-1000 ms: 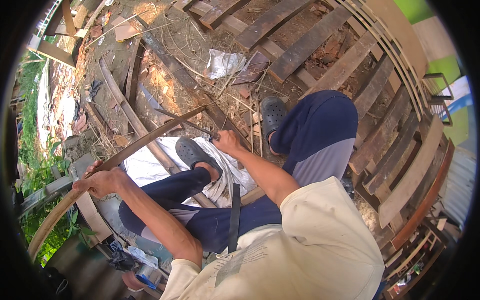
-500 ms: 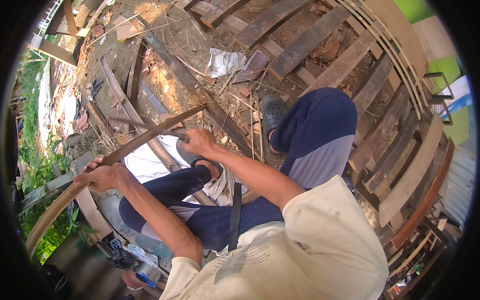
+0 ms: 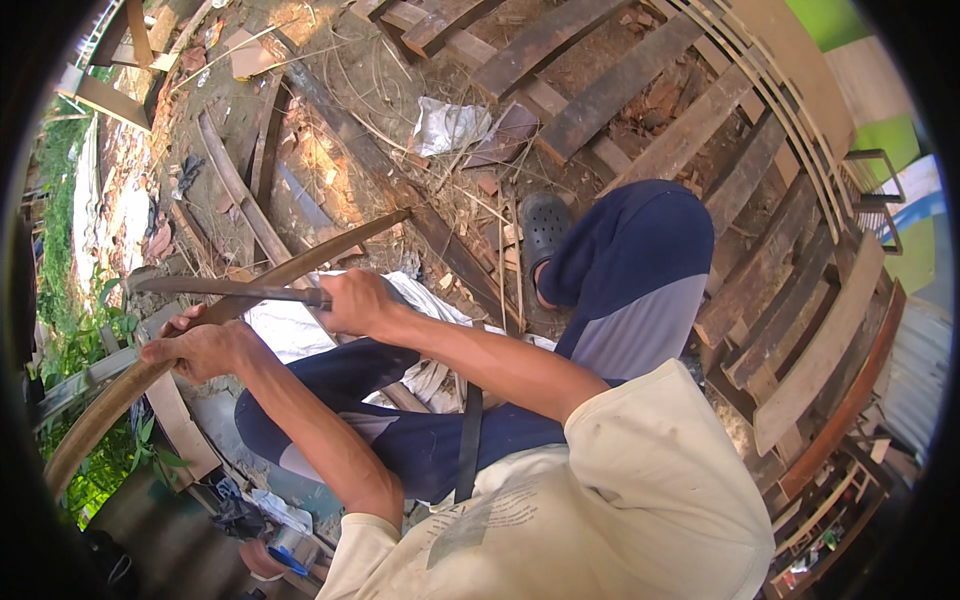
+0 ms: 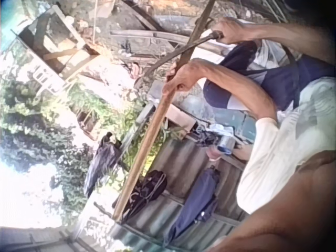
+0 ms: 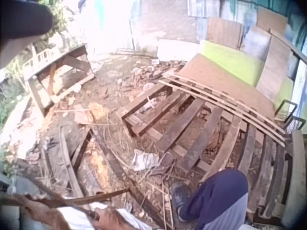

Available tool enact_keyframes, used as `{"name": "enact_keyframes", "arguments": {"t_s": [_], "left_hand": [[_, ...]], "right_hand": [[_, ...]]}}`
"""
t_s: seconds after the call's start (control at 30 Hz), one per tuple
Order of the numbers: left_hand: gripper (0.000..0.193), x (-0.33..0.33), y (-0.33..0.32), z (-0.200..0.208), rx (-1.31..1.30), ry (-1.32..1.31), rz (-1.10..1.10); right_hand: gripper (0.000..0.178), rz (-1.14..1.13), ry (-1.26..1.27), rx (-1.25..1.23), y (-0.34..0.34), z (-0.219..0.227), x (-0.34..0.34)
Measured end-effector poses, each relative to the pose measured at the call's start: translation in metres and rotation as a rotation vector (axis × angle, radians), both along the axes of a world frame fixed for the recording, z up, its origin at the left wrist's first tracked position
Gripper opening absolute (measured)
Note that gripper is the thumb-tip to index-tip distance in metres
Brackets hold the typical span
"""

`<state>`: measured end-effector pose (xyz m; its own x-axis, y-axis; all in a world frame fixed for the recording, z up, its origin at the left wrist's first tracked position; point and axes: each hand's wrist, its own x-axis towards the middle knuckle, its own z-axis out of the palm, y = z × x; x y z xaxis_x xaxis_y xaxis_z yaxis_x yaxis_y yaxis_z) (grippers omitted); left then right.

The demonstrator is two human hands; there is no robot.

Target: The person sits on the ground and uses a curved blade to shave thin strips from a long wooden stick. They repeatedly draw the blade along the stick to remove bark and smooth the surface, occasionally rotating the stick to work different sides.

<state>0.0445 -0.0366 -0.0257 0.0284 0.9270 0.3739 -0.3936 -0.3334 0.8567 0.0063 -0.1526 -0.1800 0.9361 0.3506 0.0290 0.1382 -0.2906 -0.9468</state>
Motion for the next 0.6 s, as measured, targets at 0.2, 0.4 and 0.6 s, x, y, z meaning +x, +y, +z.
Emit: {"name": "enact_keyframes", "arguments": {"t_s": [0.2, 0.4, 0.6], "left_hand": [[0.057, -0.003, 0.004, -0.002, -0.063, 0.004, 0.03], [0.054, -0.01, 0.029, -0.005, -0.042, 0.007, 0.126], [0.056, -0.008, 0.016, -0.004, -0.052, 0.01, 0.053]], "right_hand": [[0.033, -0.068, 0.192, -0.23, -0.049, -0.106, 0.003], [0.03, 0.066, 0.239, -0.2, -0.025, -0.029, -0.012], [0.026, 0.11, 0.169, -0.184, -0.015, -0.009, -0.004]]}}
